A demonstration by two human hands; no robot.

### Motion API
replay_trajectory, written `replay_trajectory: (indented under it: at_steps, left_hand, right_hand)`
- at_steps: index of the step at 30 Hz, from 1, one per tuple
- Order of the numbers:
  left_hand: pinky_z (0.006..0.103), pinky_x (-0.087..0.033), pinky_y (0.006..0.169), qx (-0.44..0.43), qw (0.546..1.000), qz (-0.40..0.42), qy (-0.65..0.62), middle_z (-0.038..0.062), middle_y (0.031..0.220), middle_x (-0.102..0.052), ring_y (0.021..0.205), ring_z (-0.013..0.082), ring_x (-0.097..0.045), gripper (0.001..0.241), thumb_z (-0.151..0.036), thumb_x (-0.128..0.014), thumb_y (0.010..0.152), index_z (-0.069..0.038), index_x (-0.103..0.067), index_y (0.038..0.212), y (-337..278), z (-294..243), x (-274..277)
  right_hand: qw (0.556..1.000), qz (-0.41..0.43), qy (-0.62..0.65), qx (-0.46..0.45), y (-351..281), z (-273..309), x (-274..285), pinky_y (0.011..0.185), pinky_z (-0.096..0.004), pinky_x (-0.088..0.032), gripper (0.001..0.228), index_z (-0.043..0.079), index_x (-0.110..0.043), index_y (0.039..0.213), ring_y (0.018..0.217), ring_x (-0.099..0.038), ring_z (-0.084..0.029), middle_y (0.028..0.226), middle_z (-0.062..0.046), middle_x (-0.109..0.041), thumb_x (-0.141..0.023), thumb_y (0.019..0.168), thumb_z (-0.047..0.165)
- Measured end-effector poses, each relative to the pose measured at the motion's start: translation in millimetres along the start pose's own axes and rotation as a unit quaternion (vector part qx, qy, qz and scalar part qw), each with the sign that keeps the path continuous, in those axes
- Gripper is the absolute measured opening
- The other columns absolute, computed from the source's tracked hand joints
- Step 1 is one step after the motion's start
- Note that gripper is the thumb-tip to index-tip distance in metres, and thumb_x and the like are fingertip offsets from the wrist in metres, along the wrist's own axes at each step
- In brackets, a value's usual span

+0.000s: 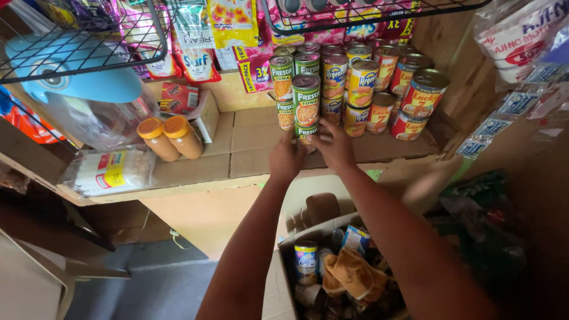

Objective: Clean and organize various canned goods from a cardboard box onto a shelf in a small grocery store.

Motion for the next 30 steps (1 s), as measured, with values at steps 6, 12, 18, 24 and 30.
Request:
replay_trajectory:
  at_steps: [6,12,18,24,30]
  left_hand:
    - [0.0488,-0.056,0.076,0.002,1.0,-0.009,-0.009,0.018,0.112,-0.071,0.09,0.0369,-0.072,0.067,-0.026,-0.074,0.085,-0.016,-0.053,0.147,13.3,3.4,-12.0]
    - [0.0473,-0.058,0.08,-0.011,0.999,-0.012,-0.033,0.019,0.122,-0.068,0.097,0.0343,-0.073,0.066,-0.026,-0.076,0.083,-0.014,-0.054,0.144,20.7,2.3,-13.8]
    - [0.0501,-0.056,0.079,-0.026,0.999,-0.029,-0.023,0.023,0.122,-0.065,0.097,0.0397,-0.07,0.063,-0.026,-0.074,0.088,-0.009,-0.052,0.145,11.1,-4.7,-5.3]
    - [0.0507,-0.057,0.079,-0.01,0.998,-0.051,-0.017,0.024,0.118,-0.063,0.097,0.0405,-0.069,0.055,-0.023,-0.066,0.096,-0.005,-0.051,0.146,5.3,12.4,13.4]
    - [0.0481,-0.058,0.082,-0.04,0.996,-0.082,-0.016,0.023,0.119,-0.063,0.098,0.0392,-0.07,0.055,-0.013,-0.065,0.088,-0.004,-0.053,0.141,10.5,43.0,40.8]
  right_hand:
    - [0.998,-0.034,0.05,0.016,6.0,-10.6,2.9,0.094,-0.033,-0.06,0.061,-0.001,-0.055,0.143,0.11,-0.071,-0.019,0.121,-0.013,-0.072,-0.08,0.089,0.013]
    - [0.998,-0.056,0.01,0.009,7.8,0.5,3.6,0.091,-0.033,-0.061,0.062,-0.001,-0.054,0.142,0.106,-0.073,-0.019,0.116,-0.013,-0.074,-0.081,0.087,0.012]
    - [0.997,-0.07,-0.012,0.007,-0.1,6.7,-2.0,0.091,-0.033,-0.061,0.065,-0.001,-0.054,0.144,0.106,-0.073,-0.02,0.117,-0.014,-0.073,-0.081,0.087,0.013]
    - [0.999,-0.016,0.029,0.022,2.8,0.0,-29.1,0.093,-0.034,-0.061,0.064,-0.002,-0.053,0.145,0.11,-0.071,-0.019,0.122,-0.015,-0.071,-0.08,0.089,0.014]
    - [0.996,0.013,0.062,0.057,8.7,4.6,-71.5,0.094,-0.034,-0.06,0.058,-0.003,-0.055,0.143,0.11,-0.07,-0.018,0.124,-0.013,-0.071,-0.078,0.091,0.01]
Point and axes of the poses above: each hand's wrist, its own y-axis towards the middle knuckle, its own x-axis out of the back of the hand, z = x × y, the point moved 7 cm from there along y, towards the middle knuckle
